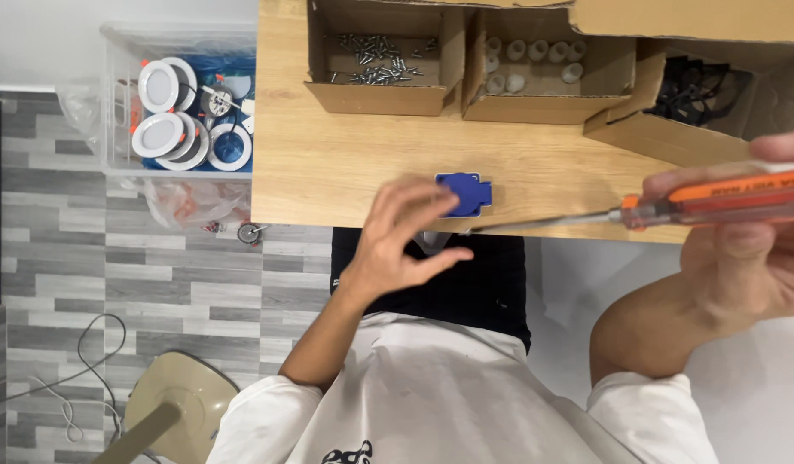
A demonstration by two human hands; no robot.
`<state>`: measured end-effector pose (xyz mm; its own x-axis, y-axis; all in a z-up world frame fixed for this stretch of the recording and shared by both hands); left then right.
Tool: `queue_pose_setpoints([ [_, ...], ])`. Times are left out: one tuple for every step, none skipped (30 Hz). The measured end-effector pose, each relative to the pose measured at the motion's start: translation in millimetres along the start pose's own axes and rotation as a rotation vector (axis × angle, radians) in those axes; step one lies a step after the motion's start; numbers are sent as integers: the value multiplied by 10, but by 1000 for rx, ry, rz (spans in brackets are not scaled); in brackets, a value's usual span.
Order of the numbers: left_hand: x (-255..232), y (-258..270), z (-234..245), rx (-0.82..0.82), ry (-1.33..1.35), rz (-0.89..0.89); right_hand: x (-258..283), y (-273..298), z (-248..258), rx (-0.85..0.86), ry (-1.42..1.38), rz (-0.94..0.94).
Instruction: The person uses a screwdriver to tighten screws on a blue electrical socket cover. They then place a white plastic insert into the socket, followed by a black circular component. Finally, they reattach the blue cover and secure it with screws.
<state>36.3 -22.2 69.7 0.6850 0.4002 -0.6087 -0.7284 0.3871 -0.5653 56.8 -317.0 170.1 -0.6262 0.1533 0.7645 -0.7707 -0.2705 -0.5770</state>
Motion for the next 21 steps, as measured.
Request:
queue_pose_setpoints([
  [21, -45, 6, 5, 3, -4, 45, -48, 21, -6, 3, -2],
  [101, -96, -23, 47, 23, 45, 74, -115, -30, 60, 29, -15],
  [182, -142, -52, 90, 43, 94, 100, -178, -85, 125, 54, -29],
  [206, -169, -56, 92, 44, 93, 98, -214, -118, 123, 55, -31],
  [259, -196, -109, 143, 65, 119, 138, -249, -150, 117, 84, 7],
  [313, -222, -162, 192, 86, 145, 176, -288, -184, 113, 113, 45],
  [322, -224, -167, 193, 87, 145, 245, -362, -243, 112, 114, 44],
  [324, -226, -205, 224, 94, 139, 282, -440, -332, 145, 95, 13],
  [329, -226, -243, 255, 101, 134, 316, -515, -423, 178, 75, -17],
  [338, -225, -245, 256, 105, 137, 250, -487, -390, 179, 75, -22],
  [368, -216, -278, 291, 93, 163, 219, -456, -400, 221, 1, 14],
  [400, -206, -302, 326, 79, 189, 191, -427, -412, 262, -75, 53],
  [409, -185, -319, 327, 80, 192, 209, -450, -452, 263, -76, 50],
  [413, -177, -327, 324, 78, 181, 239, -481, -496, 268, -52, 63],
  [415, -169, -335, 322, 76, 170, 272, -512, -539, 272, -28, 77],
  [409, -172, -334, 322, 77, 169, 255, -534, -532, 272, -28, 77],
  [397, -178, -320, 310, 68, 164, 268, -550, -555, 304, -31, 106],
  [384, -183, -309, 297, 59, 158, 281, -561, -578, 335, -34, 134],
  [383, -176, -317, 298, 60, 157, 301, -585, -567, 335, -34, 133],
  [379, -179, -313, 291, 58, 155, 320, -611, -600, 381, -22, 129],
  [374, -183, -308, 285, 55, 153, 338, -634, -632, 426, -10, 123],
])
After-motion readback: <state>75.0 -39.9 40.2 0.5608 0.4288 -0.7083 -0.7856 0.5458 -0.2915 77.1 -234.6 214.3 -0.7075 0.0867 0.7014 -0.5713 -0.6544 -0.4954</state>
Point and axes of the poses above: each hand's wrist, its own y-axis away from the middle knuckle, its own z-axis out of the back of the hand, x = y × z, the point moved 10 cm from there along -y, towards the middle knuckle, and after that the axes turned 11 degrees about x, right-handed, at the moved point
